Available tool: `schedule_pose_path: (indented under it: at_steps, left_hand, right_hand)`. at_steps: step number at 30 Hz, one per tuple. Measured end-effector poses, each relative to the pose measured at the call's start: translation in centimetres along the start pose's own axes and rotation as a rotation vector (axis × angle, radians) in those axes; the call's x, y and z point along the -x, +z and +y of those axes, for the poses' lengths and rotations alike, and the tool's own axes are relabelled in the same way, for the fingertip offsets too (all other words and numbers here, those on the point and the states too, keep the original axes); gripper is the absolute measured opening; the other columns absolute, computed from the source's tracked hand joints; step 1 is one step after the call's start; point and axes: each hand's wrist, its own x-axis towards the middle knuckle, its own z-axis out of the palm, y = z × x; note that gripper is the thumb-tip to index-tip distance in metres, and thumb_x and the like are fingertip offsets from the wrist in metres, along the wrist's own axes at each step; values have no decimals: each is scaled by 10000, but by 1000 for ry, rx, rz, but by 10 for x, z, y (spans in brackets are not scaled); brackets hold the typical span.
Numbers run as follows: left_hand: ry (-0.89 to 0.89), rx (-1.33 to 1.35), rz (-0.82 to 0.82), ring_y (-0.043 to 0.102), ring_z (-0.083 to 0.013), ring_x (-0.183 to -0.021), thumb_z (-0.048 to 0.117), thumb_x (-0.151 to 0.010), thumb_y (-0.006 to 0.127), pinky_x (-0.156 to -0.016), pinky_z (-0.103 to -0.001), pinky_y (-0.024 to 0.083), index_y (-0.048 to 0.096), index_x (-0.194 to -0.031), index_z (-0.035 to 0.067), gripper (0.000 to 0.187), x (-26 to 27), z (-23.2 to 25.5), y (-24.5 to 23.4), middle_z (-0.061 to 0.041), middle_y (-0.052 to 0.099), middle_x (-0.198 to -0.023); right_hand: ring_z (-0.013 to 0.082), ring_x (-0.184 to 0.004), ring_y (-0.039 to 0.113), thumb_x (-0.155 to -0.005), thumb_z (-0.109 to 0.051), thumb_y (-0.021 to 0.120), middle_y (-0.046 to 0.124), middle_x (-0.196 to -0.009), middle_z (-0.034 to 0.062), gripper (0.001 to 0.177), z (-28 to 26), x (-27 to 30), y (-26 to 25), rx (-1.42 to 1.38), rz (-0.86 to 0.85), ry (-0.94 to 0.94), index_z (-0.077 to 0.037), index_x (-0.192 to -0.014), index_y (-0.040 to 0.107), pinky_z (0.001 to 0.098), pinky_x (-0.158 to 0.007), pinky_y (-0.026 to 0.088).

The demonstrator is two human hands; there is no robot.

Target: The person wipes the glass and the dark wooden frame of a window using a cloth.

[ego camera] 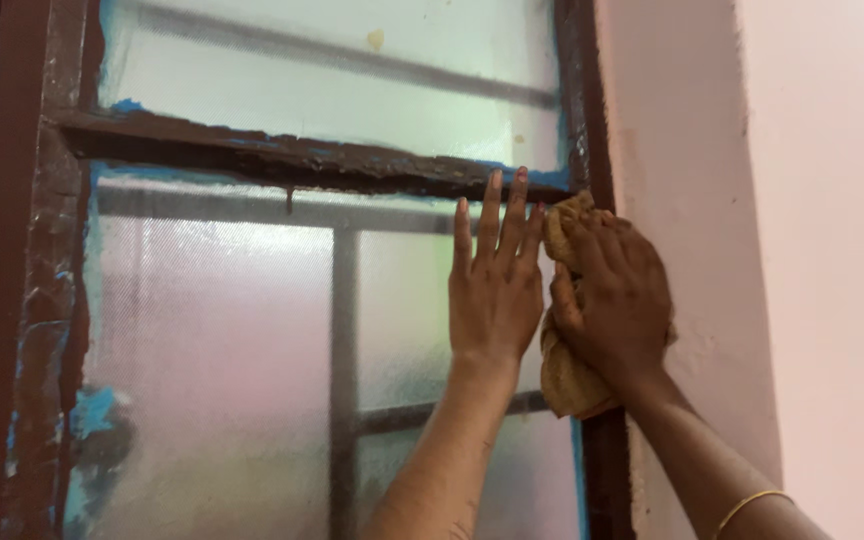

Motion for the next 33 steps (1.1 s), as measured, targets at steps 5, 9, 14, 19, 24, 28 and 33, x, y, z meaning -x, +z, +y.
schedule_pose_path:
  at_steps: [5,9,14,19,24,28,33]
  left_hand:
    - [-27,-63,-40,29,-254,-1574,306,-1039,369,-1285,-500,25,318,-1593,201,566,13,8,0,-39,108,-1723]
    - [-58,-36,-41,28,-264,-1575,409,-1077,243,-1280,-495,7,268,-1618,186,585,17,10,2,-49,115,-1711]
    - [-63,-67,-38,34,-257,-1568,406,-1055,245,-1269,-497,-5,257,-1609,210,588,20,11,0,-43,123,-1703]
    - [-64,-73,-22,41,-265,-1566,366,-1046,281,-1266,-506,-7,270,-1612,205,589,23,11,2,-47,137,-1704]
    - [-59,-27,35,71,-260,-1567,351,-1048,310,-1271,-509,8,328,-1588,174,569,23,12,4,-60,197,-1690]
    - [-56,46,64,88,-267,-1577,331,-1080,317,-1285,-513,22,362,-1594,154,546,26,11,7,-67,224,-1696]
    - [-24,49,107,214,-301,-1550,316,-1071,390,-1273,-537,74,447,-1555,130,522,22,10,8,-92,342,-1647]
  right_hand:
    - [305,-1378,513,-926,-252,622,610,-1455,102,487,-1,7,-4,-42,-44,55,-108,-1391,610,454,-1168,377]
    - [293,-1426,499,-950,-241,620,567,-1556,130,563,0,4,-4,-20,-3,-51,-81,-1487,571,477,-1173,358]
    - [289,-1431,511,-936,-222,626,621,-1442,96,473,4,5,2,-18,-9,-11,-69,-1383,613,480,-1175,369]
    - [320,-1349,532,-906,-232,651,631,-1359,139,394,5,10,3,-68,-26,70,-58,-1259,640,468,-1121,396]
    - [300,-1398,524,-929,-195,617,625,-1429,111,436,5,4,1,-76,17,-19,-50,-1341,626,470,-1175,382]
    - [307,-1401,514,-942,-209,607,595,-1481,114,470,5,7,0,-23,4,-20,-73,-1392,621,488,-1168,358]
    - [309,-1413,517,-962,-210,607,593,-1485,110,464,7,8,1,-66,10,-13,-74,-1407,611,481,-1193,360]
